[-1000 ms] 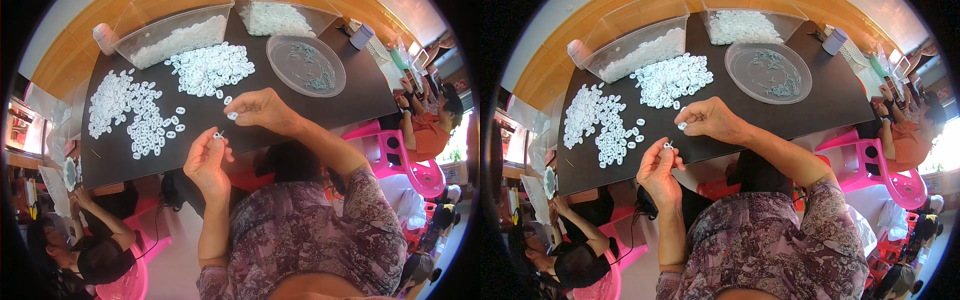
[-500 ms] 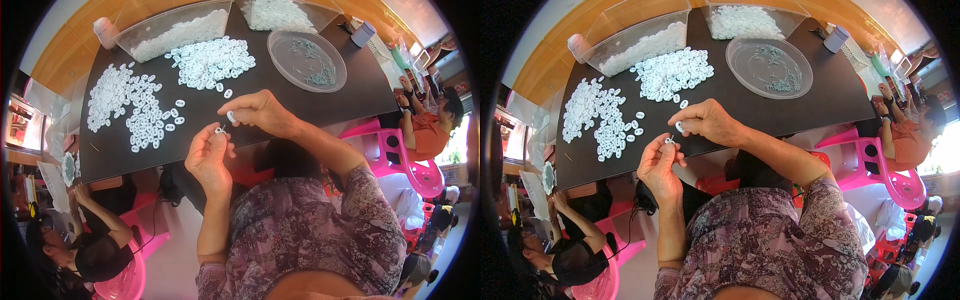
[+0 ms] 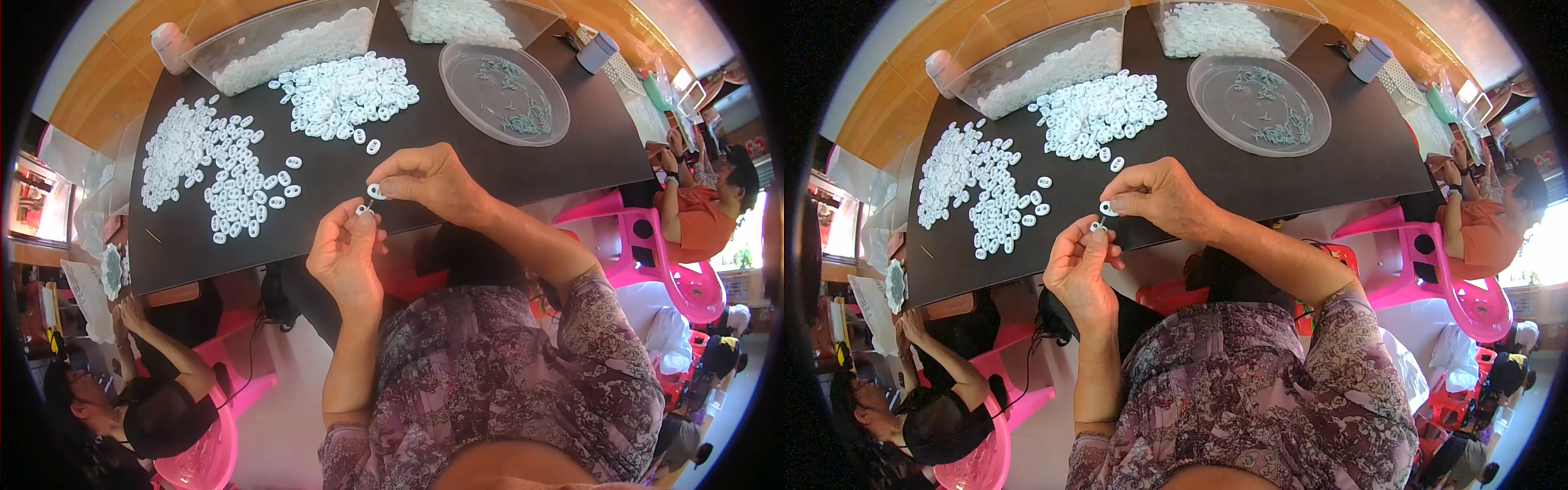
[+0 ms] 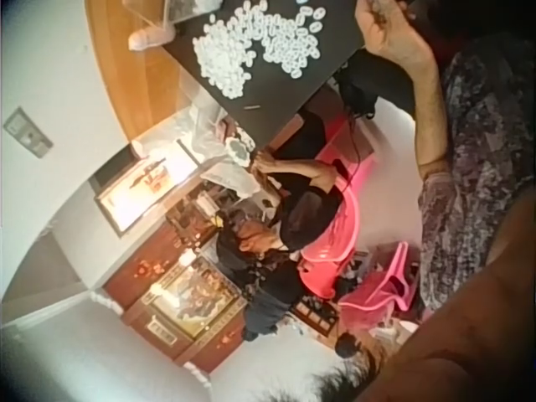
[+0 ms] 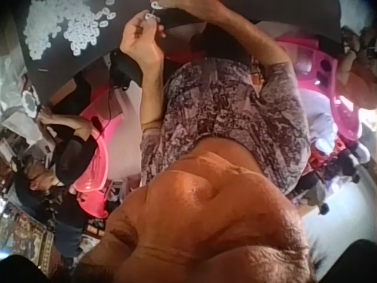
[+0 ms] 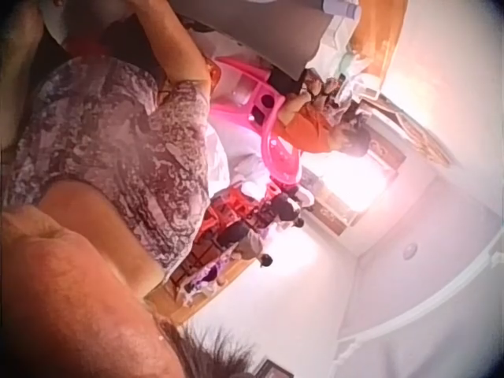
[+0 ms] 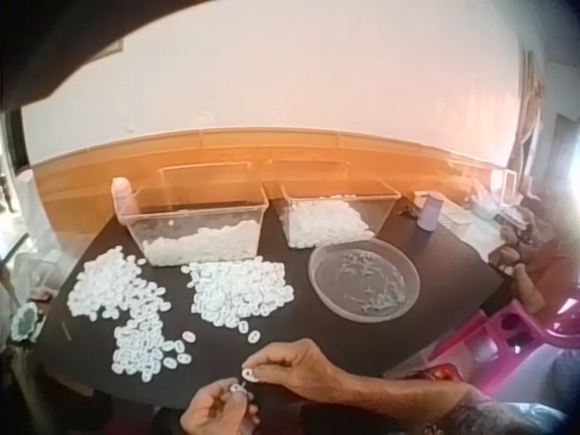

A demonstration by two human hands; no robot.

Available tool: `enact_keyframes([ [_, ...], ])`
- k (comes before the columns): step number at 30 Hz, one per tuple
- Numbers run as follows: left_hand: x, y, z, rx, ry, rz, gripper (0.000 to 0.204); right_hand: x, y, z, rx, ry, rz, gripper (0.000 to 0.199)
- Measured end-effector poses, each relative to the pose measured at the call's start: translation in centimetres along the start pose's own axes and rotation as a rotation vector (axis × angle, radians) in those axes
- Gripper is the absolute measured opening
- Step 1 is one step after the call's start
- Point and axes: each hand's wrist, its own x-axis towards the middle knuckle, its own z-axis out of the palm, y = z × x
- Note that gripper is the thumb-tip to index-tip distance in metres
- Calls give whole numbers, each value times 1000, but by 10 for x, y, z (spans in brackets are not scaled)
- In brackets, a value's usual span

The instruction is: Manually assembling small blue plastic pins into white plastic holders on a workbench.

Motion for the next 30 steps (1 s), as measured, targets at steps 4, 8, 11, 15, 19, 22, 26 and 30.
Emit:
enact_keyframes([
  [4, 0, -1, 0, 9, 2, -9, 17, -1, 3, 5, 0, 17, -26, 11],
  [8, -1, -2, 0, 25, 6, -19, 15, -2, 0, 8, -50, 69, -45, 10],
  [11, -2, -1, 0, 26, 8, -19, 15, -2, 1, 10, -87, 74, -96, 10],
  [15, -3, -2, 1, 17, 7, -28, 14, -4, 2, 13, -144, 87, -110, 11],
  [19, -2, -6, 2, 0, -5, -6, 17, -8, 2, 19, -100, 98, -77, 11],
  [22, -2, -4, 4, -30, -24, 16, 22, -9, 0, 16, -171, 80, -109, 10],
  [26, -3, -5, 3, -68, -56, -12, 25, -8, 4, 13, -374, 72, -295, 10],
  [30, -3, -5, 3, -55, -55, -4, 28, -10, 4, 14, -435, 65, -308, 10],
])
